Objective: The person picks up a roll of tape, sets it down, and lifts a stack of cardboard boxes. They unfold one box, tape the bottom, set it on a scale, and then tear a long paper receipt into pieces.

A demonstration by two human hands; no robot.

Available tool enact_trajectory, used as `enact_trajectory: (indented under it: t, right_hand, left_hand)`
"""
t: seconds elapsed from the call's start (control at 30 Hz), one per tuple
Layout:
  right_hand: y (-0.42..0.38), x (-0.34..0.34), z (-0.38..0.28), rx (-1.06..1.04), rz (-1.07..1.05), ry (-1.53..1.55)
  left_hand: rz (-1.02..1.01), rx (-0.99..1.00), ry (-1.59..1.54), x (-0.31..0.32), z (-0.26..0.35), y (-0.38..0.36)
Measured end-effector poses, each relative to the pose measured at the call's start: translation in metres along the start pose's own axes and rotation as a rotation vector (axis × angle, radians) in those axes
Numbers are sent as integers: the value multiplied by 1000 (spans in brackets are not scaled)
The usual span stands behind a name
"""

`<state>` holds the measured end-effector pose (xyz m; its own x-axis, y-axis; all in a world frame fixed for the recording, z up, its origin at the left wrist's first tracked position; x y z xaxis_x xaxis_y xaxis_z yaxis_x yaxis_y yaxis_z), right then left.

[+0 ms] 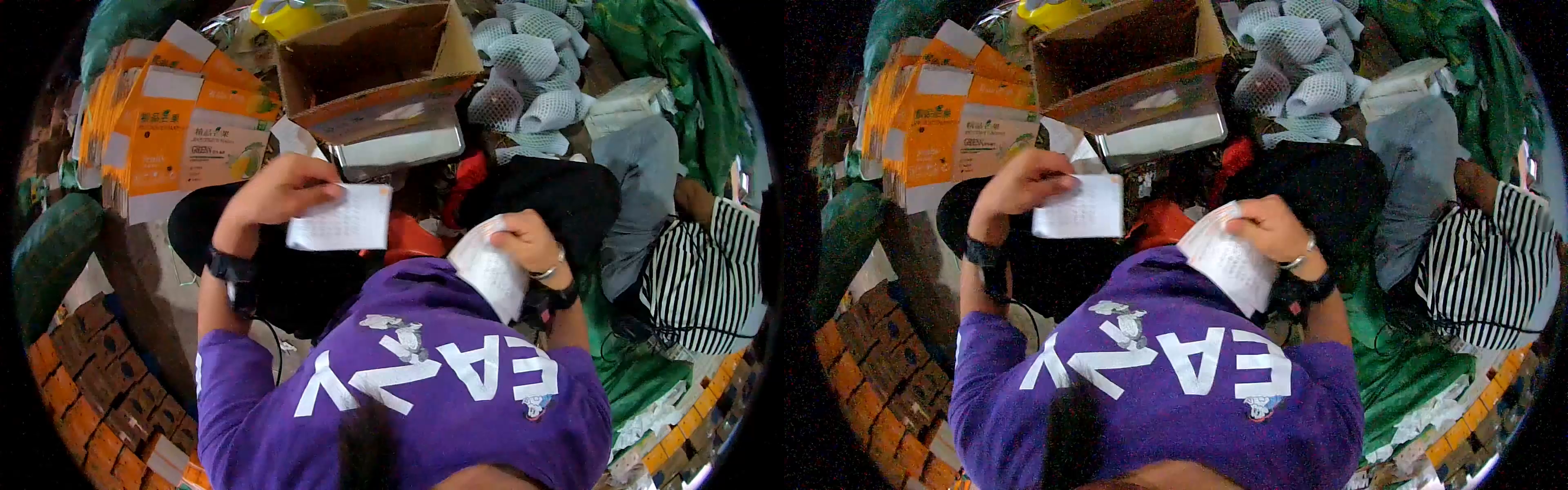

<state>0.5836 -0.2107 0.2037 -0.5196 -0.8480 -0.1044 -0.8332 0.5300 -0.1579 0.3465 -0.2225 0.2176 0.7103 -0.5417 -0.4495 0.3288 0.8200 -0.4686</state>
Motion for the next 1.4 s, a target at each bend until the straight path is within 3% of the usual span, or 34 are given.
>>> enact_trajectory:
  t: [0.03,0.07,0.1,0.17,0.2,0.23,0.3,0.33,0.37,0.43,0.47,0.57,0.6,0.63,0.73,0.97,1.0,1.03,1.07,1.17,1.23,1.4]
  right_hand:
    - [-4,-13,-4,46,113,124]
    - [-8,-17,-6,174,126,266]
    - [-1,-20,-11,173,123,266]
    - [19,-9,-59,-236,-16,69]
    - [33,8,-65,-165,-109,-99]
    - [43,21,-66,-219,-112,-156]
    - [60,51,-47,-29,-362,-296]
    - [61,47,-57,-165,-274,-205]
    - [57,44,-59,-171,-286,-211]
    - [42,24,-51,-56,-230,-231]
    - [34,20,-38,27,-276,-276]
    - [25,24,-35,-36,-283,-231]
    - [28,28,-43,-160,-195,-183]
    - [33,34,-44,-157,-193,-180]
    - [42,56,-35,-36,-373,-258]
    - [36,47,-31,151,-222,-313]
    - [36,49,-33,122,-202,-269]
    - [34,50,-38,91,-180,-219]
    - [32,44,-40,99,-153,-227]
    - [26,48,-32,134,-182,-180]
    - [27,60,-31,56,-320,-68]
    - [24,76,-10,142,-322,94]
  left_hand:
    - [-3,142,212,2,16,3]
    - [1,237,288,12,28,7]
    - [7,336,364,27,40,15]
    - [30,352,398,50,51,25]
    - [7,357,422,60,60,28]
    - [-13,358,446,67,67,29]
    - [75,375,285,57,69,32]
    - [-20,279,196,51,64,33]
    - [-13,347,188,43,60,32]
    - [-187,278,249,41,41,23]
    - [-177,305,169,38,34,20]
    - [-254,295,190,48,41,19]
    - [-256,337,213,52,50,18]
    - [-257,378,236,58,58,16]
    - [-227,405,204,64,63,15]
    - [-217,439,276,67,76,17]
    - [-179,508,265,64,82,15]
    - [-297,363,324,69,77,17]
    - [-269,385,285,67,81,18]
    - [-246,410,252,71,86,14]
    - [-248,395,258,73,89,12]
    - [-229,413,344,73,90,6]
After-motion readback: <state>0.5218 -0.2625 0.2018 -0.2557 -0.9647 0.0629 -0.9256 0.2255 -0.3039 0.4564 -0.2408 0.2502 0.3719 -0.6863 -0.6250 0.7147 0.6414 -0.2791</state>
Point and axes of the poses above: each hand's wrist, its own y-axis towards the middle knuckle, its own x-axis out of the palm, z = x × y, the point moved 10 cm from there along y, towards the middle knuckle, and after that the axes turned 14 degrees about y, right-handed, at the moved point
